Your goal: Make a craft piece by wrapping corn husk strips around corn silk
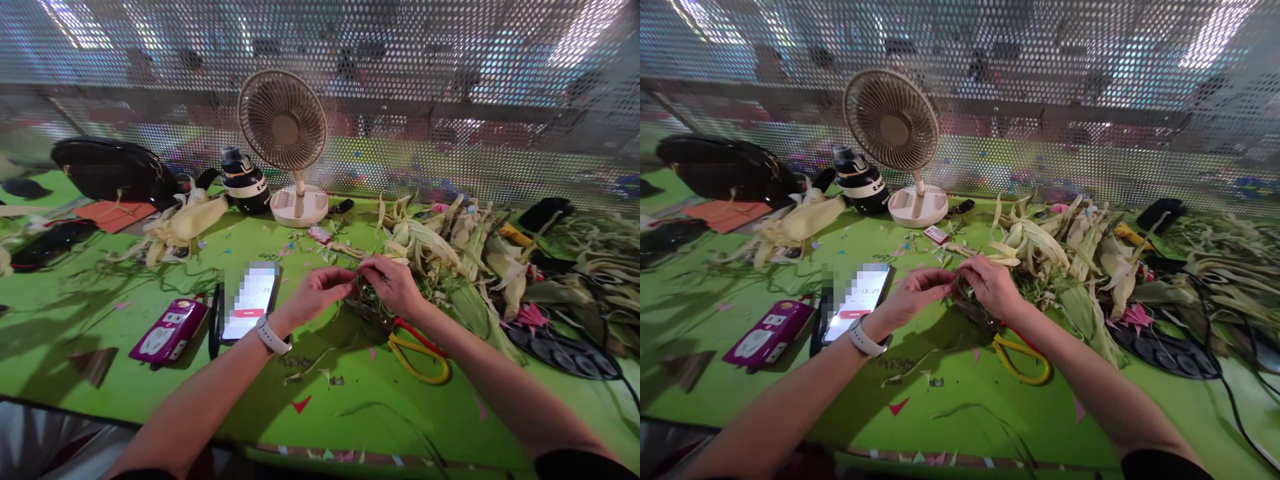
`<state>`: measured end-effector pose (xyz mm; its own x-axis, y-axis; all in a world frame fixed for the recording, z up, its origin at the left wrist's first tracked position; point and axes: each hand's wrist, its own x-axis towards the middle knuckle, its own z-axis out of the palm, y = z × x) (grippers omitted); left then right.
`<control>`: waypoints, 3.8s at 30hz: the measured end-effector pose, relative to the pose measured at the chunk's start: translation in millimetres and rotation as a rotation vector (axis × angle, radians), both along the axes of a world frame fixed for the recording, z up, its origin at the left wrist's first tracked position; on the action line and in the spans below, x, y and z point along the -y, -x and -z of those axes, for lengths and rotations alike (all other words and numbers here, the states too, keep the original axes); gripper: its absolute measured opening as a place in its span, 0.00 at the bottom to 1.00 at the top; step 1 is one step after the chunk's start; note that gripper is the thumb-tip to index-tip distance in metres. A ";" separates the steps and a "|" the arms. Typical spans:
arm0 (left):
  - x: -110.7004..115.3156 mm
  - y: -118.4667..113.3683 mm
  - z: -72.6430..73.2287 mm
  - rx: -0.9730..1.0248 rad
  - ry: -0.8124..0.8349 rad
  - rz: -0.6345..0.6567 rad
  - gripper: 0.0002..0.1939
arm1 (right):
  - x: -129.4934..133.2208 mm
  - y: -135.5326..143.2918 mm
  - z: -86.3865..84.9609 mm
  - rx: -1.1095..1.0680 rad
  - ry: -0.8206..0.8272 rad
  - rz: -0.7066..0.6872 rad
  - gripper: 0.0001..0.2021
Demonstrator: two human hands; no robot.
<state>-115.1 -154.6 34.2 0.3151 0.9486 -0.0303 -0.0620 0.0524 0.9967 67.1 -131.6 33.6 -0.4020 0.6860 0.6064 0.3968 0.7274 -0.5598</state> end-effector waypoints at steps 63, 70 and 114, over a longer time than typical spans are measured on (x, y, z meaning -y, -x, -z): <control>-0.2 1.4 2.0 -0.358 -0.604 -0.032 0.10 | -3.1 -1.2 5.0 -0.075 0.274 -0.064 0.06; -7.0 10.2 -0.8 -0.311 -0.501 0.159 0.13 | -3.9 -2.0 3.8 -0.050 0.282 -0.076 0.07; -18.4 19.6 8.5 -0.395 -0.587 -0.014 0.08 | -1.1 -2.8 5.1 -0.053 0.319 -0.112 0.06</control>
<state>-134.7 -136.1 25.6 0.3738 0.8470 0.3779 0.3137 -0.4989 0.8079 70.0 -130.4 28.6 -0.4591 0.7981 0.3902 0.2892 0.5496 -0.7837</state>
